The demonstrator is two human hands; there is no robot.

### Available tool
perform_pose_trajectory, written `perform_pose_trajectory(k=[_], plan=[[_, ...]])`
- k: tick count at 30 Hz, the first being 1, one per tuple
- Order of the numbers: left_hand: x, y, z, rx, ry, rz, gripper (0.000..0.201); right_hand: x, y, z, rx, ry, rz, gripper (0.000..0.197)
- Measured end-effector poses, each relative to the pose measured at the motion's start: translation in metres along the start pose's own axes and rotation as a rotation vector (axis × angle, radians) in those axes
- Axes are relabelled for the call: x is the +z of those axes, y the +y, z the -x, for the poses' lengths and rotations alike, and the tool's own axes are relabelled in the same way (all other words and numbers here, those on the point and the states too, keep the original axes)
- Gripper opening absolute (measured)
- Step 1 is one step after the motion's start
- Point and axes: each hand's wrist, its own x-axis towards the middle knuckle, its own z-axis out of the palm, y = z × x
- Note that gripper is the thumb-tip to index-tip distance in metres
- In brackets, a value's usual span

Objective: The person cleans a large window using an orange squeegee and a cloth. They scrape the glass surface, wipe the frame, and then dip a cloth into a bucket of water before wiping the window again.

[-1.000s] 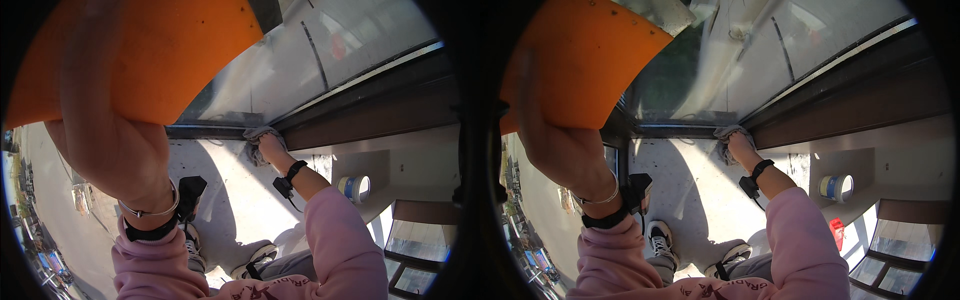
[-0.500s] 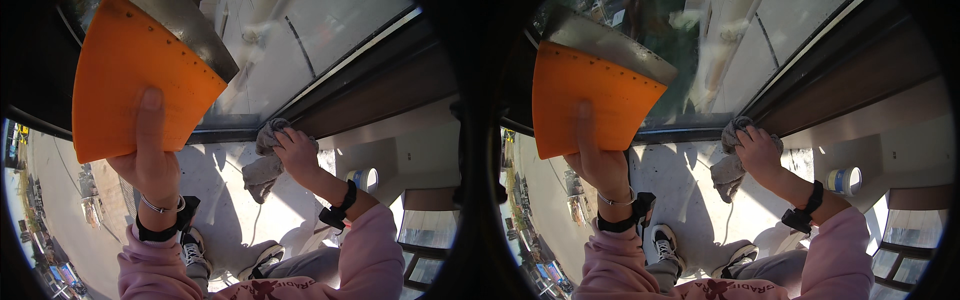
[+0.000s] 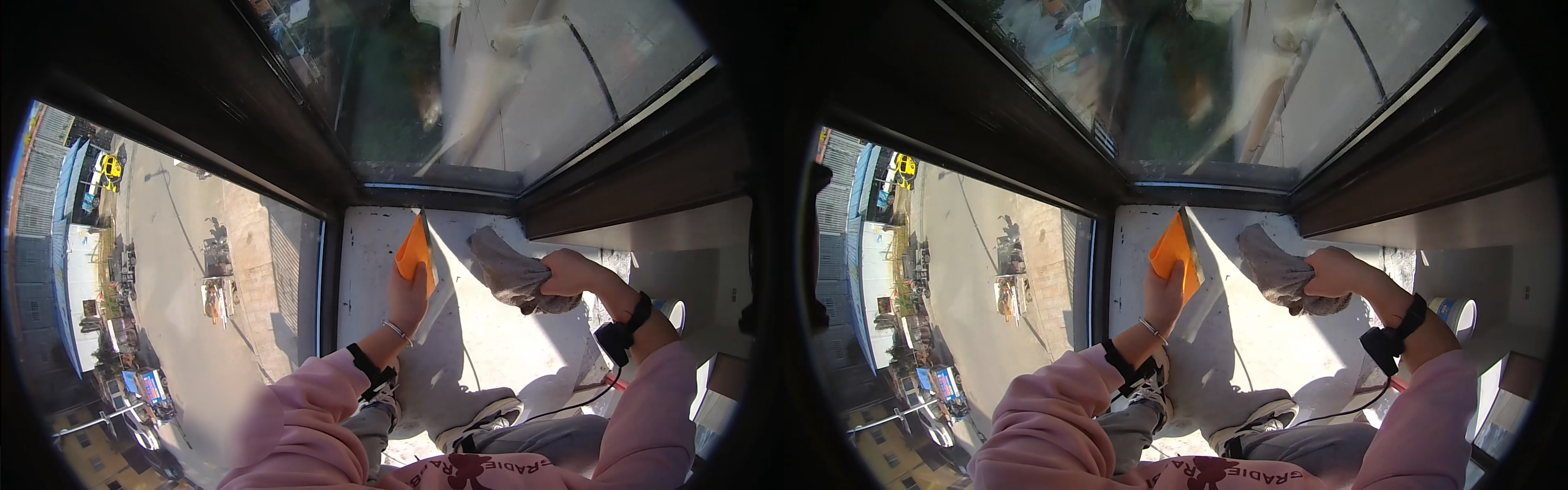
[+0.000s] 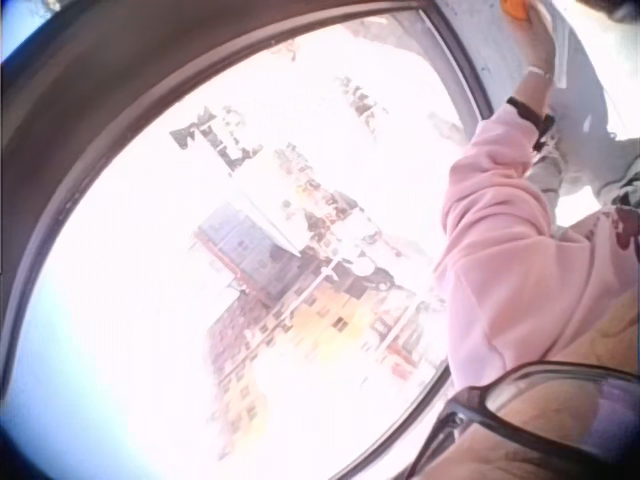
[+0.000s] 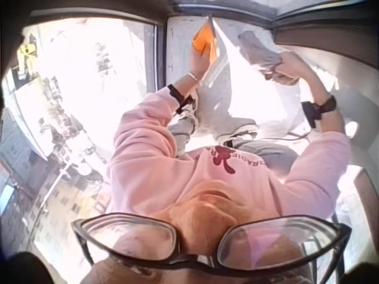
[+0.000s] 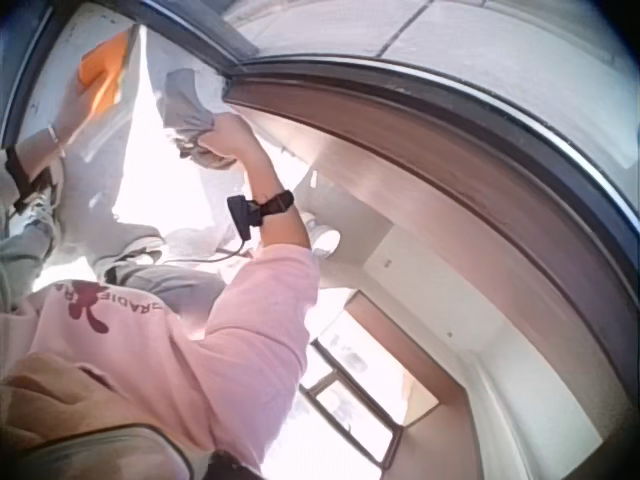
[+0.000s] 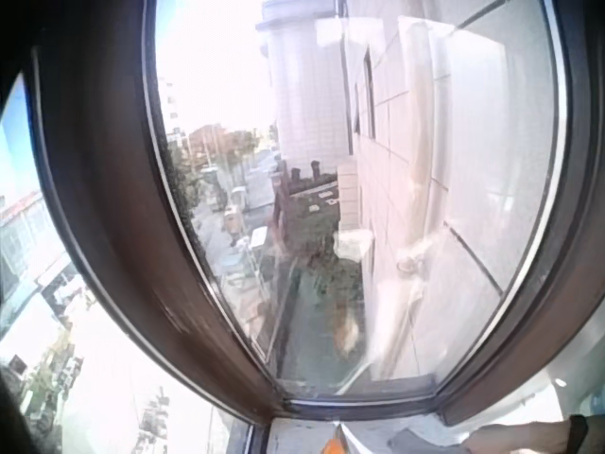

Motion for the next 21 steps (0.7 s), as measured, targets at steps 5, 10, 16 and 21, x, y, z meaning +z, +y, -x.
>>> perform_pose_trajectory(k=[5,10,16,21], plan=[[-0.024,-0.028,-0.061,-0.075,0.232,-0.395,0.038,-0.018,-0.019,0.115,-0.107,-0.012,-0.009,0.036],[-0.035,-0.018,-0.115,-0.01,0.237,-0.667,0.041,-0.011,-0.029,0.209,-0.108,0.116,-0.229,0.041],[-0.027,-0.018,-0.138,-0.082,-0.077,-1.156,0.03,0.039,-0.031,0.287,0.261,0.334,-0.833,0.062],[-0.008,-0.006,-0.126,0.041,-0.191,-1.232,0.03,0.084,-0.043,0.272,0.455,0.432,-1.024,0.057]])
